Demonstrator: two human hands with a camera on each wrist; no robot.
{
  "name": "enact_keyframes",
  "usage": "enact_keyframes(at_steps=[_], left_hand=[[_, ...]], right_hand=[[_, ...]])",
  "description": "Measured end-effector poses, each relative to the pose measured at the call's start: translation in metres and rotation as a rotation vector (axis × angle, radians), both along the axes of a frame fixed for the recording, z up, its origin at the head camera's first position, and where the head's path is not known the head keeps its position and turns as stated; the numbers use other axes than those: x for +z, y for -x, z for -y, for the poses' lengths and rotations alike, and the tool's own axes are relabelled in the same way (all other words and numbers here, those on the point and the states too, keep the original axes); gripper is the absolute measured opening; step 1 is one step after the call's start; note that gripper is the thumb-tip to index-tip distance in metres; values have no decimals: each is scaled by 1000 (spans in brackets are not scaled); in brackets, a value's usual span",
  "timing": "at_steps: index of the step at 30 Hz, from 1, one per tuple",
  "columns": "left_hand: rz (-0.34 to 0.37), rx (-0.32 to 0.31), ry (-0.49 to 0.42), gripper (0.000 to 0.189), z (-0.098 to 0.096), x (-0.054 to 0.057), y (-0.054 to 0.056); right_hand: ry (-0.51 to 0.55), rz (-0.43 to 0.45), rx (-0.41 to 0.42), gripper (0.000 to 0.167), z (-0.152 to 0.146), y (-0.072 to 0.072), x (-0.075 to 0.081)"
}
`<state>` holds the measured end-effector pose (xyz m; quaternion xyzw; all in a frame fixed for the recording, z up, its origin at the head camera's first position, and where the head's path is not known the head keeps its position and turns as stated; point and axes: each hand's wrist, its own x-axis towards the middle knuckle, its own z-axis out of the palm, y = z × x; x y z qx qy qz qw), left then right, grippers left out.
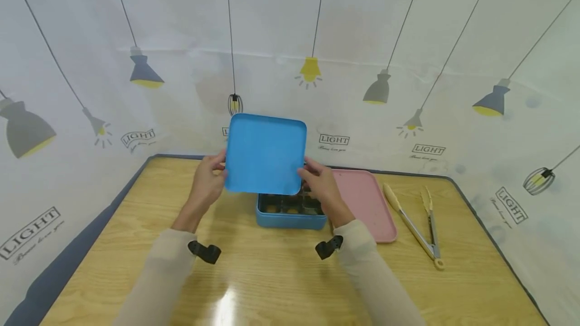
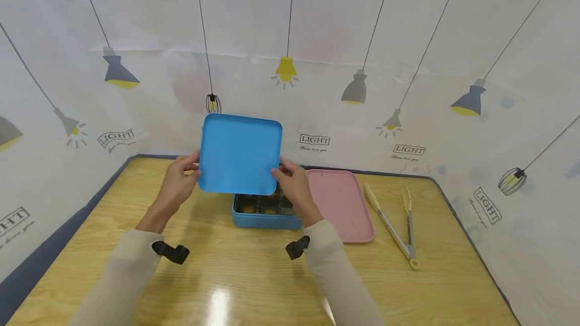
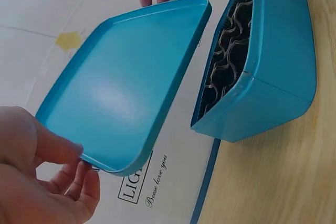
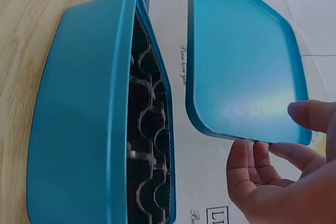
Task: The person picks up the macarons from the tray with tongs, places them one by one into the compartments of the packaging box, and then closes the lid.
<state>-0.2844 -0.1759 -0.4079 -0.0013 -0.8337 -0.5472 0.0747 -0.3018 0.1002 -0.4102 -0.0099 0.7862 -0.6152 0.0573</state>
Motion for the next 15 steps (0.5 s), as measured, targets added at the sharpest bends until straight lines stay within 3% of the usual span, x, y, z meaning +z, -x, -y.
enact_keyframes(at_steps=[4, 10, 15], left_hand=[[-15, -45, 9, 51, -5, 5, -3], [-15, -141, -48, 73, -8, 11, -3], [-65, -231, -50, 74, -9, 17, -4]], right_hand=[[50, -23, -3, 55, -9, -3, 8], [102, -68, 14, 60, -26, -1, 10], [115, -102, 67, 67, -40, -1, 12]])
